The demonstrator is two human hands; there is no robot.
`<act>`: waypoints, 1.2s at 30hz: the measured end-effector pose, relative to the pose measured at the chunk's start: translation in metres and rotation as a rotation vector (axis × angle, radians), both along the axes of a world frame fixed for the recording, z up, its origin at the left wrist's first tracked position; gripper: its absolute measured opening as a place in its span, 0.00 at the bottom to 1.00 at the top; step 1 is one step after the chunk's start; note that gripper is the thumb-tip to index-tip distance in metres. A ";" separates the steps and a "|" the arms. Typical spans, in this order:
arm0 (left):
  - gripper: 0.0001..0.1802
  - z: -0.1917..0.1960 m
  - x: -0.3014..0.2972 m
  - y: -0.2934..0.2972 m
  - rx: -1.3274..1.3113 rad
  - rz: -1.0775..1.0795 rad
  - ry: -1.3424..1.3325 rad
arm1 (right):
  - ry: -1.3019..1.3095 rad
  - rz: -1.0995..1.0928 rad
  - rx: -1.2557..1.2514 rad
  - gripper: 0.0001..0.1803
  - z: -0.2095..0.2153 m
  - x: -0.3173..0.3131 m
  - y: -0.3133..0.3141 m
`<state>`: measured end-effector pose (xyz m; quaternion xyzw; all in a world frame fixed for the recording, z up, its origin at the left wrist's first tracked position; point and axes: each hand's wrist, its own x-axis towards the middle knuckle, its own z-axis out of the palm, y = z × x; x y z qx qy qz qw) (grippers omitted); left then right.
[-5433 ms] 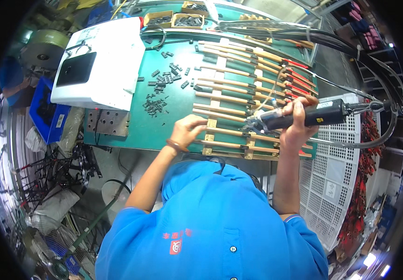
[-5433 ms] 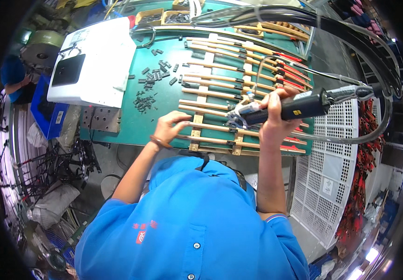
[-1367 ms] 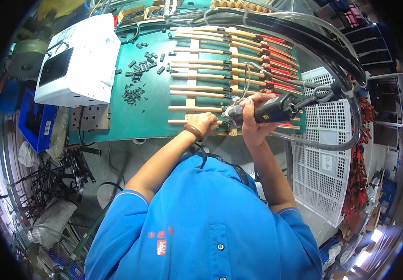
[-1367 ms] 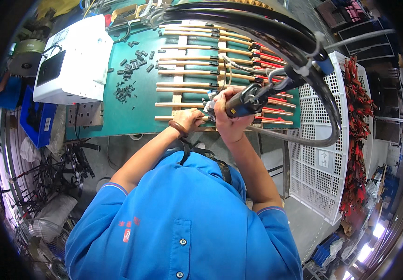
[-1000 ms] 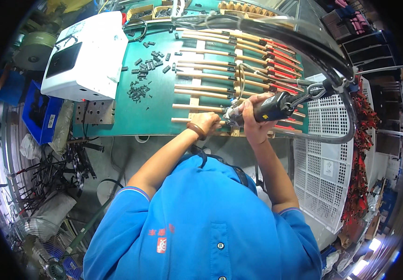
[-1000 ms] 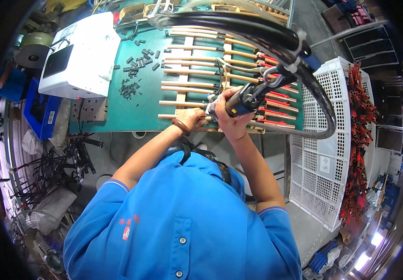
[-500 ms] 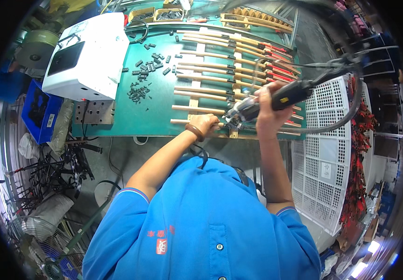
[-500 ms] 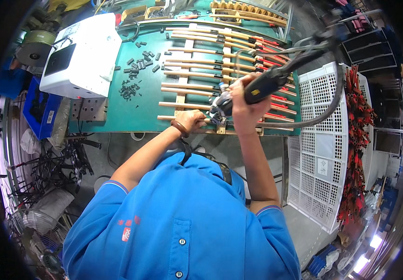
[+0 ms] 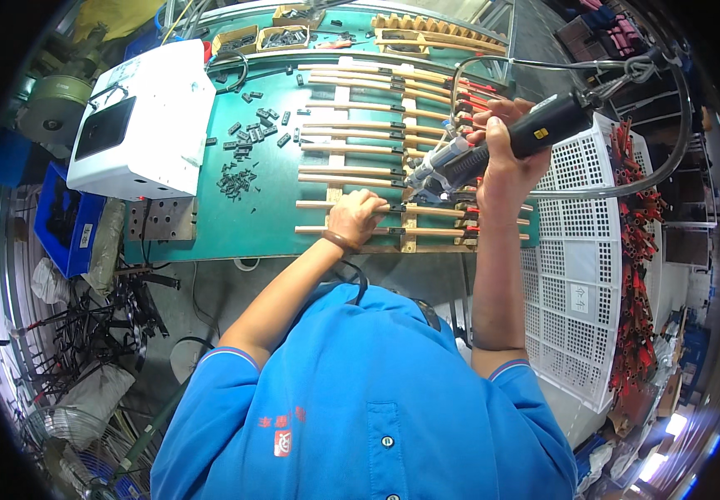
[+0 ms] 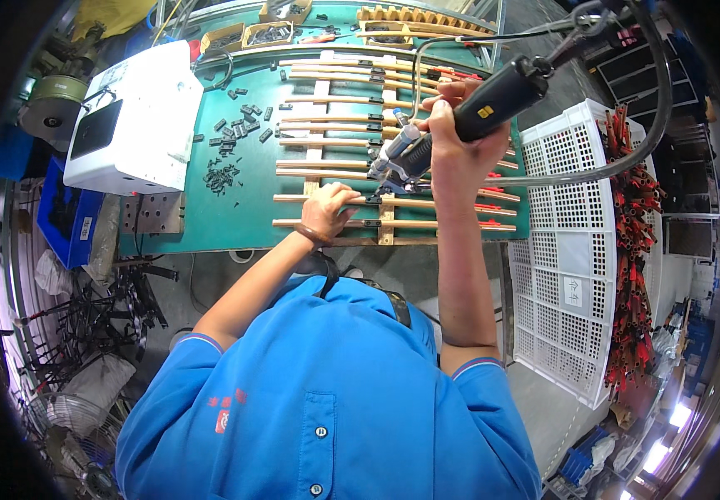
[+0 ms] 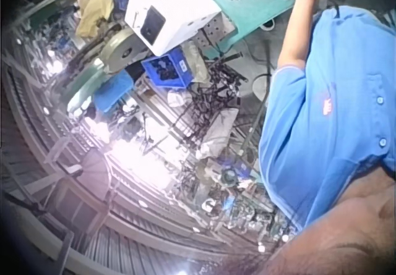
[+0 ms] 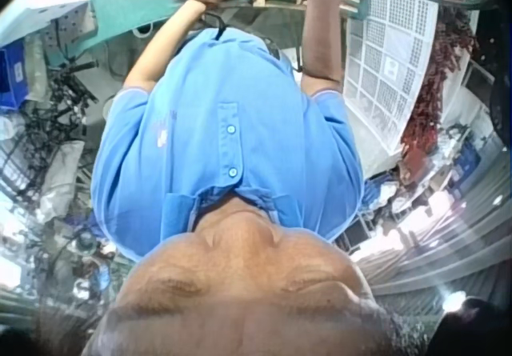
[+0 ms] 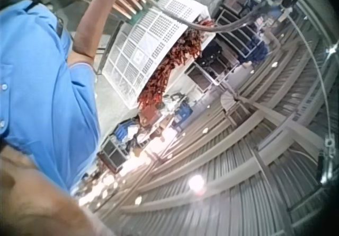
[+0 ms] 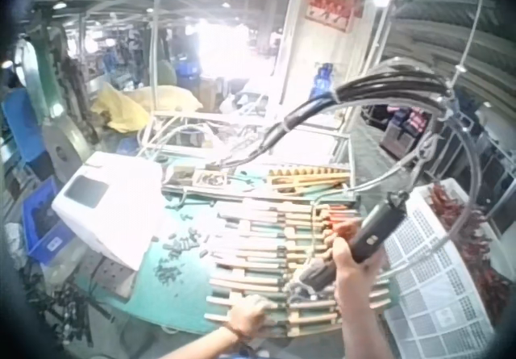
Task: The person uses a handheld power tool to attach small black plastic pieces to the ends of multiple metal rods arranged on a green workbench. They periodically remove the rods from a wooden jig, place them into a white plastic basket, and then reload the jig with new rods to continue the process.
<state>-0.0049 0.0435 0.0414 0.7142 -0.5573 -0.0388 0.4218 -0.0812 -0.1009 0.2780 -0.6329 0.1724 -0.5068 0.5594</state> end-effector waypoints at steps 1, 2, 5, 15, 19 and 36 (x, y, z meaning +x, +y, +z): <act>0.19 -0.001 0.002 -0.004 -0.003 -0.013 -0.009 | 0.009 -0.003 0.003 0.21 -0.001 0.002 0.001; 0.19 -0.001 0.004 -0.007 -0.006 -0.027 -0.018 | 0.024 -0.015 -0.019 0.22 -0.002 0.004 0.003; 0.18 -0.012 0.004 -0.017 0.071 -0.074 0.039 | -0.034 0.004 0.009 0.22 -0.010 0.005 0.008; 0.10 -0.025 0.001 -0.026 0.226 -0.017 0.189 | -0.011 -0.066 0.082 0.26 -0.057 0.004 0.015; 0.09 -0.021 0.001 -0.025 0.227 -0.008 0.171 | 0.014 -0.079 0.025 0.28 -0.067 0.003 0.013; 0.09 -0.021 0.003 -0.023 0.195 -0.045 0.128 | 0.081 -0.132 -0.063 0.25 -0.081 0.000 0.014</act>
